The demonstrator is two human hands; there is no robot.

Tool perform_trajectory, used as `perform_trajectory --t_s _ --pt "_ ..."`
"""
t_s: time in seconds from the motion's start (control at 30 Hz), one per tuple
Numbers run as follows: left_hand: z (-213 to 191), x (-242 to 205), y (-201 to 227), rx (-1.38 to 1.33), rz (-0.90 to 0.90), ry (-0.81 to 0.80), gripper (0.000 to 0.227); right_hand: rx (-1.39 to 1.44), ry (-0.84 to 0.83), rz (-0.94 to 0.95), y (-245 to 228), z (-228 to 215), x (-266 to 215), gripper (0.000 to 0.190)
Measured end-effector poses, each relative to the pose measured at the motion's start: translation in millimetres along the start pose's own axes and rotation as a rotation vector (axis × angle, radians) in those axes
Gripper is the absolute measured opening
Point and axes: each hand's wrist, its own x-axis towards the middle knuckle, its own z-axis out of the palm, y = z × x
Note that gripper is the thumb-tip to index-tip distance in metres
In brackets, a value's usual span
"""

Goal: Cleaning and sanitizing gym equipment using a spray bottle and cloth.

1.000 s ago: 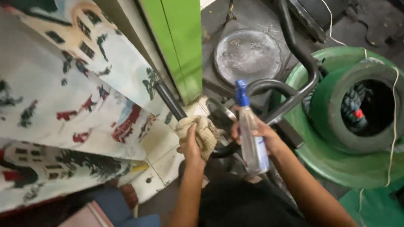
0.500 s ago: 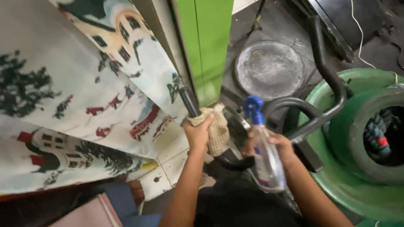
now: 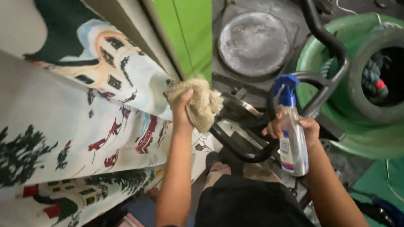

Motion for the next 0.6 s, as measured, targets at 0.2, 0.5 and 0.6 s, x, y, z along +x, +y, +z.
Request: perform_trajectory --t_s 0.2,0.5,0.6 --pt "-26 -22 -59 -0.035 0.096 0.044 0.033 -0.015 -0.041 -0.008 -2 -2 0 0.057" --pt "-24 -9 -77 -0.061 0.311 0.567 0.059 -0.059 0.042 0.0 1 4 -6 0.062" --pt "-11 -24 -78 -0.027 0.462 0.685 0.069 -0.152 0.134 -0.033 -2 18 -15 0.06"
